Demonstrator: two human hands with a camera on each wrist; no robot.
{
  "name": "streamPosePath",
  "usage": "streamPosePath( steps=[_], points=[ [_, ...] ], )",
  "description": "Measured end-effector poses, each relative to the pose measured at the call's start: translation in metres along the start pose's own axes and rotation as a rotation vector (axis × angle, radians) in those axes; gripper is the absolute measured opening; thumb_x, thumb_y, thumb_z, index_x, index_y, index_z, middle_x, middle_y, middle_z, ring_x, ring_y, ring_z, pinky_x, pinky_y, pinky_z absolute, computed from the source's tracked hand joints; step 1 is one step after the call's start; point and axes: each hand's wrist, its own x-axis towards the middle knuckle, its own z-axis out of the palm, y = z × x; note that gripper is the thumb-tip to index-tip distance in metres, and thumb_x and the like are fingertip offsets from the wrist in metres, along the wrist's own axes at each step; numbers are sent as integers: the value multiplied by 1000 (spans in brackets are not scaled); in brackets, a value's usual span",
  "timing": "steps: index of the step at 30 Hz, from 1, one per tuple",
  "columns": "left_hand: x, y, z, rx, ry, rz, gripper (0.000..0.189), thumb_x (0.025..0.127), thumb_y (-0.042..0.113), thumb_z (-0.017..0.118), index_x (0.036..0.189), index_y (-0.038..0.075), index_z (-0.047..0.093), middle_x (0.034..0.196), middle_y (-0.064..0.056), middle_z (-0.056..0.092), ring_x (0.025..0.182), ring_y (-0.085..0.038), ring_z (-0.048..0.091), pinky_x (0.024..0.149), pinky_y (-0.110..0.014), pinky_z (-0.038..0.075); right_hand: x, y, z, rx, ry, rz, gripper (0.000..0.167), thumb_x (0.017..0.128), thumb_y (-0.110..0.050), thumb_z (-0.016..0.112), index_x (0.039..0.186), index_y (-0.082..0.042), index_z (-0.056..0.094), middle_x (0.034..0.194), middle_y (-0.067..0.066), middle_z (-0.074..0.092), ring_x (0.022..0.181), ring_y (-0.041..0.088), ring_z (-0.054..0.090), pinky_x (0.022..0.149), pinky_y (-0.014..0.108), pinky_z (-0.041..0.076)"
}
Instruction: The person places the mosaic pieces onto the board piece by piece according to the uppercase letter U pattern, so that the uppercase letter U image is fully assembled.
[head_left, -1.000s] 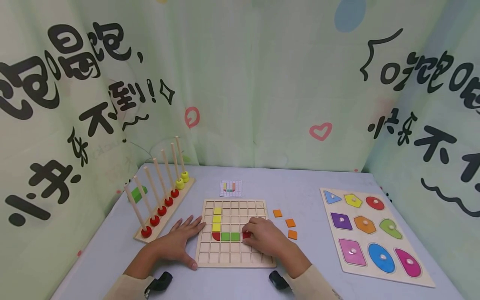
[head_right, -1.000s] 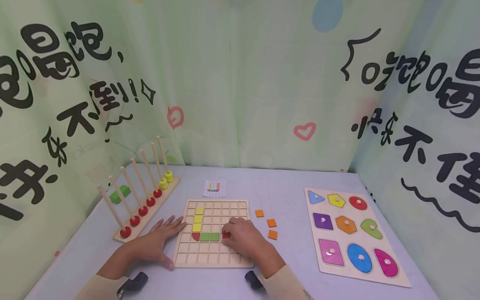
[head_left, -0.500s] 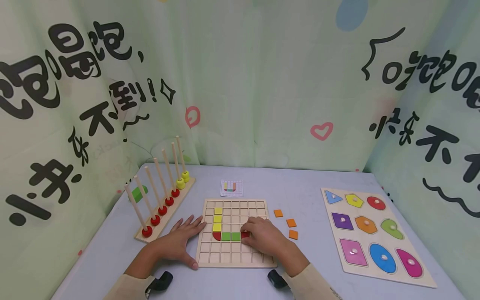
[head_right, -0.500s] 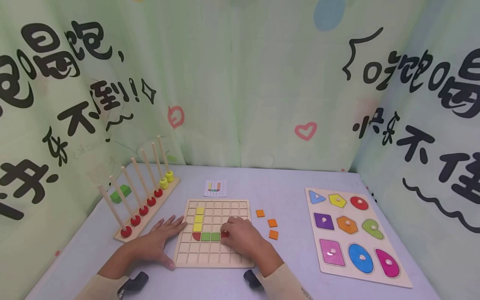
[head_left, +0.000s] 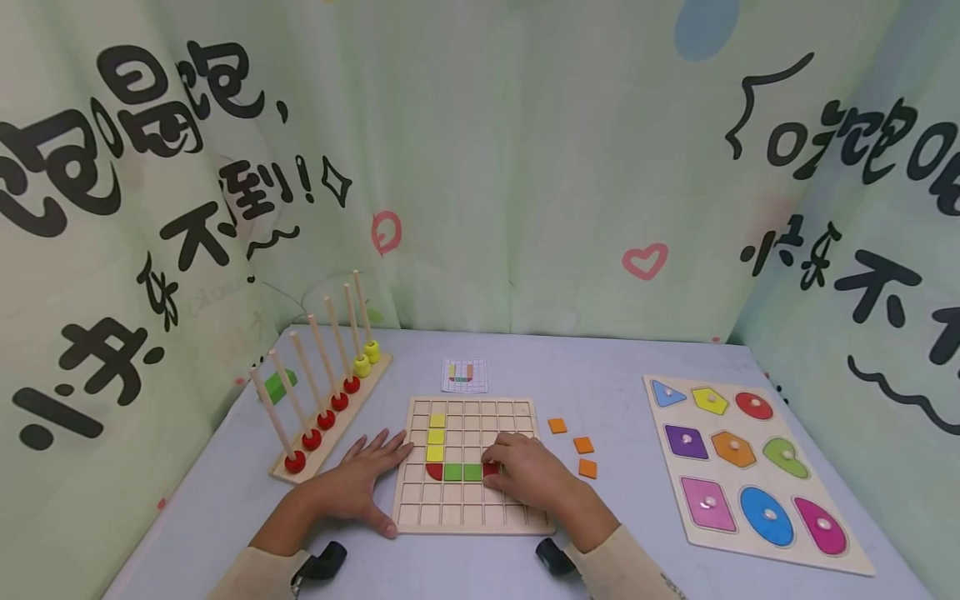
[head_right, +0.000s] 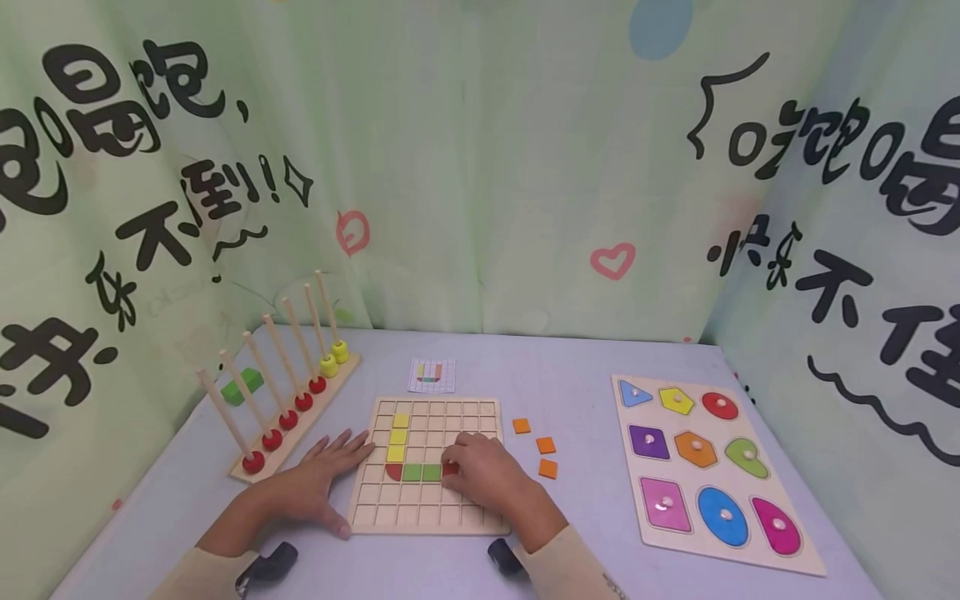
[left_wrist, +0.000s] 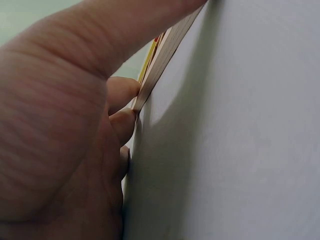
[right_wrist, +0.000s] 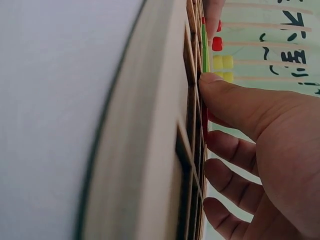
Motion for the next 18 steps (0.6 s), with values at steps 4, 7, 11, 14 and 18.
streamPosePath(
  steps=[4, 7, 11, 14, 18],
  points=[
    [1, -1, 0, 5, 0, 0, 121, 54, 63, 84, 154, 19, 31, 161, -2, 16, 148, -29, 1, 114, -55, -5, 0, 0, -1, -1, -5, 4, 27, 87, -33, 75, 110, -20, 72, 101, -11, 58, 90, 10, 50, 82, 35, 48],
    [1, 0, 0, 7, 2, -2, 122, 54, 64, 84, 154, 20, 31, 161, -1, 16, 148, -29, 1, 114, -55, -5, 0, 0, -2, 2, 1, 6, 26, 87, -32, 75, 110, -20, 72, 100, -11, 58, 89, 10, 51, 82, 34, 48],
    [1, 0, 0, 9, 0, -6, 122, 53, 64, 84, 154, 20, 32, 161, -2, 17, 148, -29, 1, 114, -55, -5, -1, 2, -3, 17, 9, 1, 23, 88, -29, 74, 109, -19, 72, 99, -11, 58, 88, 9, 52, 82, 32, 48],
    [1, 0, 1, 12, 1, -6, 122, 53, 64, 84, 154, 19, 32, 161, -2, 17, 148, -29, 1, 114, -55, -4, -2, 3, -3, 26, 12, -12, 21, 89, -27, 73, 109, -19, 72, 99, -11, 58, 88, 9, 52, 82, 32, 48],
    [1, 0, 1, 13, 2, -7, 122, 54, 64, 84, 154, 20, 31, 161, -1, 16, 148, -29, 1, 114, -55, -5, -2, 3, -3, 28, 15, -27, 20, 90, -26, 72, 109, -19, 72, 98, -12, 57, 87, 8, 51, 81, 32, 48]
  ],
)
